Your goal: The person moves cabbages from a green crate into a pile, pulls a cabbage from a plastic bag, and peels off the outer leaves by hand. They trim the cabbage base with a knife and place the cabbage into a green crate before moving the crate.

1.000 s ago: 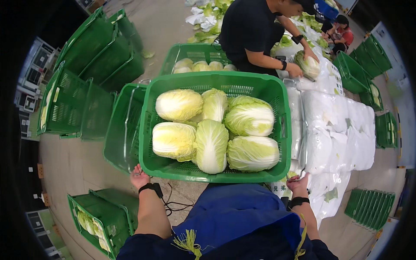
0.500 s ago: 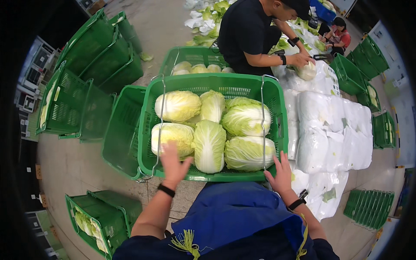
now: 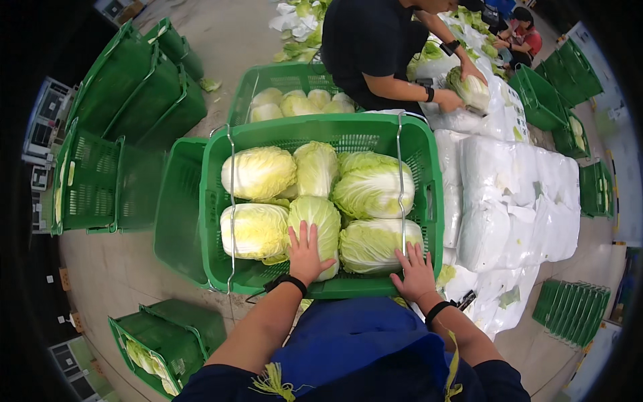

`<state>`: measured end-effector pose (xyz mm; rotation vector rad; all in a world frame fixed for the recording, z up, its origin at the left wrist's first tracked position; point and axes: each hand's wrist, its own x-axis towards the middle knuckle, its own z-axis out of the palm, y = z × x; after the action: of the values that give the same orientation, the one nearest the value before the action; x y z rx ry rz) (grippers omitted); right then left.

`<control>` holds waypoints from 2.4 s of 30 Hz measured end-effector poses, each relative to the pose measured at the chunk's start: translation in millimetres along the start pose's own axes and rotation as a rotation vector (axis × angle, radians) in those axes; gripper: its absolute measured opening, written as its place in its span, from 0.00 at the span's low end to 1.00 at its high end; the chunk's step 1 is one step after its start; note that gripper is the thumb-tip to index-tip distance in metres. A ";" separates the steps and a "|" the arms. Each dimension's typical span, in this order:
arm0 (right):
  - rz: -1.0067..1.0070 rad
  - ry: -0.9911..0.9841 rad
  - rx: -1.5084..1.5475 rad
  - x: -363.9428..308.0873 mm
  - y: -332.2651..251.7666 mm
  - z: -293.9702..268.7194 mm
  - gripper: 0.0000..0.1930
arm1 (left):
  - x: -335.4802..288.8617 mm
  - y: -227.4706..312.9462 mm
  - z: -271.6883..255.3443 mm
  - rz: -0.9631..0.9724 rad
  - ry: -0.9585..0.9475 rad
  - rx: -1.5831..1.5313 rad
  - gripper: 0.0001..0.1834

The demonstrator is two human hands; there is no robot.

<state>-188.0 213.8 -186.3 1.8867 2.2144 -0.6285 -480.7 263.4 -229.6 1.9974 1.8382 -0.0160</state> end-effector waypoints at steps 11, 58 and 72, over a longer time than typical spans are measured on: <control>-0.043 0.114 0.206 3.8 8.6 -2.0 0.36 | 9.5 -63.8 0.5 -0.166 0.123 -0.939 0.45; 0.184 -0.211 0.710 232.4 -147.9 31.7 0.44 | 38.6 -71.4 7.3 -0.392 -0.395 -0.658 0.58; 0.075 -0.228 1.057 80.6 -19.0 -29.1 0.19 | -32.2 -45.4 -107.9 -0.510 0.016 -1.373 0.31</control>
<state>-217.5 296.5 -187.5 2.0561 1.7460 -2.1688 -557.4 268.1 -135.6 0.5742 1.5394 0.8485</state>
